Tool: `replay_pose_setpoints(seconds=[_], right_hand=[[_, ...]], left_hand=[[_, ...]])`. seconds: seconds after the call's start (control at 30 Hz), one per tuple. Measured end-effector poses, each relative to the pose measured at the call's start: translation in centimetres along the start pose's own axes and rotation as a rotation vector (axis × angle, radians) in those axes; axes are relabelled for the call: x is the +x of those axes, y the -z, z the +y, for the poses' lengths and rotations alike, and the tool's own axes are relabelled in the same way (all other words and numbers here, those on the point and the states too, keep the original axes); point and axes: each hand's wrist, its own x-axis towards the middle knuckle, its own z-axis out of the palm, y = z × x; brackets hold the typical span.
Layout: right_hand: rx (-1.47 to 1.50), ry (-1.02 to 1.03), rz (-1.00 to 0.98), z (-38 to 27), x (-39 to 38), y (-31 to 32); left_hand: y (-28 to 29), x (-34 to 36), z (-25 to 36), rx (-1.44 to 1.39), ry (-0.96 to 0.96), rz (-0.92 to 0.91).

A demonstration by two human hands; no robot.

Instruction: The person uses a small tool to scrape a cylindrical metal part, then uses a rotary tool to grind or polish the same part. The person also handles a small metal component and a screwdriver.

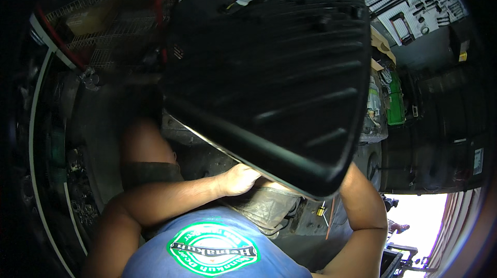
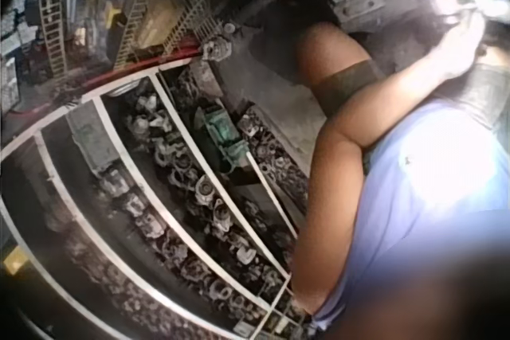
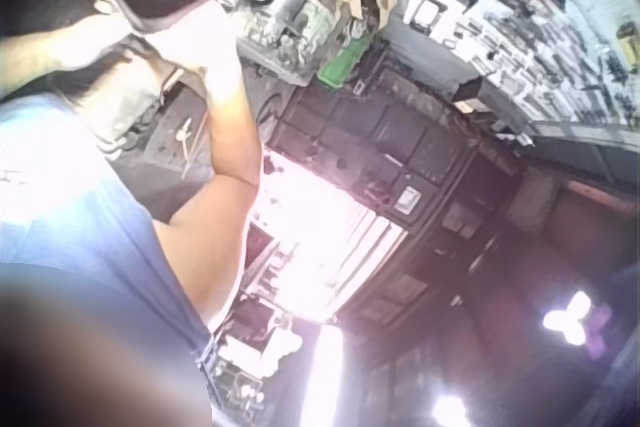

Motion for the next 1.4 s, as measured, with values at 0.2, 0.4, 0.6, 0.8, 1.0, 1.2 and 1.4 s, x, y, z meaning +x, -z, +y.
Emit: replay_pose_setpoints(seconds=[0.2, 0.4, 0.6, 0.8, 1.0, 1.2, 1.4], right_hand=[[-0.131, 0.013, -0.054, -1.5, 0.9, 0.7], [-0.343, 0.254, 0.237, -2.6, 1.0, -0.9], [-0.204, 0.016, -0.006, -1.8, 0.8, 0.4], [-0.267, 0.256, 0.033, -0.9, 1.5, 0.6], [-0.137, 0.072, -0.044, -1.7, 1.2, 0.7], [-0.13, -0.035, -0.078, -2.0, 1.2, 0.9], [-0.163, -0.041, -0.092, -2.2, 1.4, 1.1]], left_hand=[[0.3, -0.4, -0.1, 0.131, 0.031, -0.015], [0.5, 0.0, -0.9, 0.235, 0.008, -0.039], [0.1, -0.2, 0.2, 0.065, 0.096, -0.008], [0.0, -0.4, 0.4, 0.097, 0.05, -0.003], [0.0, -0.1, 0.0, 0.065, 0.055, -0.009], [0.0, 0.2, -0.9, 0.08, 0.024, -0.03], [-0.1, 0.6, -1.6, 0.093, -0.056, -0.041]])
